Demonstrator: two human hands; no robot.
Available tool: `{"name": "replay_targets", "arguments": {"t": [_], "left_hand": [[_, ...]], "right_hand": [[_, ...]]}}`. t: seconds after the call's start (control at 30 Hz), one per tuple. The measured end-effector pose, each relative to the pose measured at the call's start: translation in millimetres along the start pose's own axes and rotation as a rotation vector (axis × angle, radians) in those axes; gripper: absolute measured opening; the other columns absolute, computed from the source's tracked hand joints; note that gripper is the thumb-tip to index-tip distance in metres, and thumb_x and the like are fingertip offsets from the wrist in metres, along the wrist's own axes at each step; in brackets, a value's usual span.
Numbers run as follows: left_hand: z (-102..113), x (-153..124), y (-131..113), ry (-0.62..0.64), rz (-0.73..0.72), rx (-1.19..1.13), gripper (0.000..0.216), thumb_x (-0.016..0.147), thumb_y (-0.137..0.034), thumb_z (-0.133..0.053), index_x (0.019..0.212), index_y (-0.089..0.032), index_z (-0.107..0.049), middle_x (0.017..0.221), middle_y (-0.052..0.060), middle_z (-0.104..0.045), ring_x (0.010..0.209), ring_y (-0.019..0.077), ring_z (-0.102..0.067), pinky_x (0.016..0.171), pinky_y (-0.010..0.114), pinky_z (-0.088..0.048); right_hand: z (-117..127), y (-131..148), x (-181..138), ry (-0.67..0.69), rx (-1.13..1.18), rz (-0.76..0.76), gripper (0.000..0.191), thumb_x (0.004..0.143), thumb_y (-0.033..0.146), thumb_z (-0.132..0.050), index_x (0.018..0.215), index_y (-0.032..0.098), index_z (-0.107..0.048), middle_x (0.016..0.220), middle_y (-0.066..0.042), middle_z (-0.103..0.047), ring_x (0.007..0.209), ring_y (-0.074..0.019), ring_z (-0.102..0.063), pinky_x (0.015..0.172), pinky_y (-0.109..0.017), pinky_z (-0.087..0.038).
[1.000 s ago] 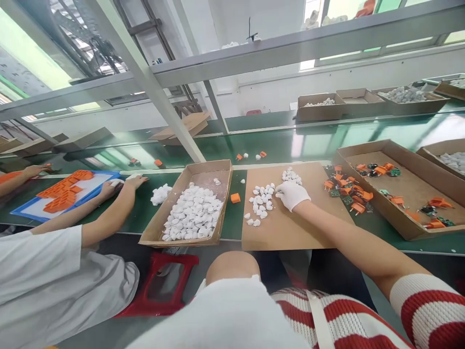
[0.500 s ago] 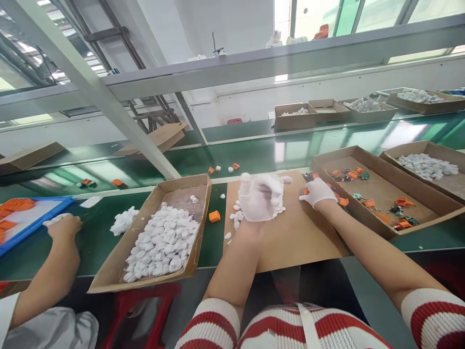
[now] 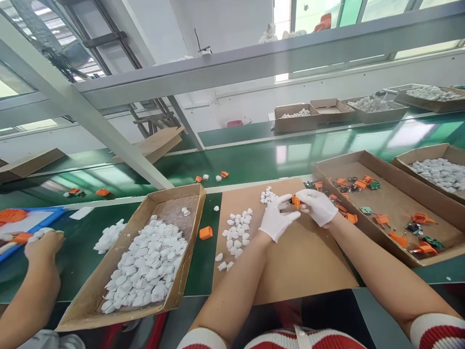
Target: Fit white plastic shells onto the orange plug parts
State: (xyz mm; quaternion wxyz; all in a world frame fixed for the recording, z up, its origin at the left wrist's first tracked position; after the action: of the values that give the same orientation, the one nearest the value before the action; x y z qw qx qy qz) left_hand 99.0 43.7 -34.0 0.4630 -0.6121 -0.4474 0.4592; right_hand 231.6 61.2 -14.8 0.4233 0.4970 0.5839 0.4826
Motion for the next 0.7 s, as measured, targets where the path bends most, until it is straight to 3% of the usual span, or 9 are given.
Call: {"name": "replay_targets", "arguments": {"t": [0.1,0.2,0.3,0.43,0.57,0.63,0.7], "left_hand": [[9,3,-2,-0.091,-0.006,-0.019,0.038,0.068,-0.020,-0.080,0.106,-0.019,-0.072,0.106,0.009,-0.070,0.087,0.0183,-0.065,0.067,0.025,-0.052],[7,5,-4,-0.045,-0.030,0.053,0.042,0.069,-0.023,-0.079,0.111,-0.024,-0.073,0.108,0.007,-0.070,0.073,0.0136,-0.061,0.055,0.022,-0.047],[6,5,-5,-0.021,-0.036,0.071,0.033,0.070,-0.024,-0.077,0.104,-0.022,-0.076,0.101,0.006,-0.071,0.071,0.0135,-0.060,0.055,0.022,-0.047],[-7,0,0,0.189,0.079,-0.099,0.033,0.073,-0.033,-0.079,0.102,-0.017,-0.075,0.091,0.008,-0.068,0.079,0.0154,-0.061,0.066,0.023,-0.050],[-23,-15,2,0.459,0.216,-0.314,0.034,0.079,-0.040,-0.076,0.103,-0.017,-0.073,0.091,0.009,-0.066,0.079,0.0146,-0.061,0.066,0.023,-0.050],[-24,-18,-1,0.485,0.207,-0.385,0.034,0.081,-0.039,-0.075,0.108,-0.018,-0.072,0.107,0.011,-0.066,0.088,0.0167,-0.063,0.066,0.024,-0.050],[-21,-16,-2,0.444,0.165,-0.410,0.033,0.083,-0.038,-0.074,0.110,-0.020,-0.071,0.122,0.012,-0.063,0.101,0.0198,-0.062,0.073,0.027,-0.053]], "right_hand": [[-8,-5,-4,0.021,0.094,0.007,0.053,0.065,0.064,-0.077,0.063,0.020,-0.046,0.061,0.006,-0.037,0.054,-0.0076,-0.029,0.046,-0.022,-0.026],[-13,-9,-6,0.042,0.194,-0.028,0.056,0.064,0.065,-0.077,0.066,0.022,-0.042,0.064,0.006,-0.033,0.054,-0.0077,-0.026,0.045,-0.020,-0.025],[-15,-15,-8,0.081,0.271,-0.074,0.056,0.063,0.062,-0.079,0.067,0.022,-0.041,0.064,0.007,-0.031,0.054,-0.0076,-0.025,0.044,-0.019,-0.025],[-9,-18,-8,0.089,0.250,-0.045,0.053,0.067,0.060,-0.075,0.065,0.022,-0.039,0.063,0.006,-0.033,0.054,-0.0084,-0.029,0.047,-0.021,-0.031],[10,-21,-2,-0.064,0.097,-0.011,0.043,0.065,0.058,-0.075,0.075,0.022,-0.053,0.069,0.002,-0.052,0.059,-0.0114,-0.045,0.050,-0.025,-0.039],[21,-20,1,-0.163,0.100,0.018,0.046,0.066,0.056,-0.077,0.093,0.022,-0.061,0.088,-0.004,-0.066,0.072,-0.0149,-0.057,0.060,-0.028,-0.047],[32,-18,3,-0.261,0.149,0.059,0.056,0.067,0.053,-0.078,0.110,0.022,-0.061,0.107,-0.008,-0.070,0.086,-0.0179,-0.064,0.070,-0.031,-0.052]]}}
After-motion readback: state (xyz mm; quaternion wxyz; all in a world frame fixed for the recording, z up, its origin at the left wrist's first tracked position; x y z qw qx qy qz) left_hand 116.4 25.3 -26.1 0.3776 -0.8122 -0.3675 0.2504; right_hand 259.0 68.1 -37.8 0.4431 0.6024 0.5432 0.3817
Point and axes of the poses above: each hand's wrist, its own x-axis towards the middle knuckle, its own z-axis out of the back of the hand, y = z × x, the point moved 8 cm from there along x, towards the middle knuckle
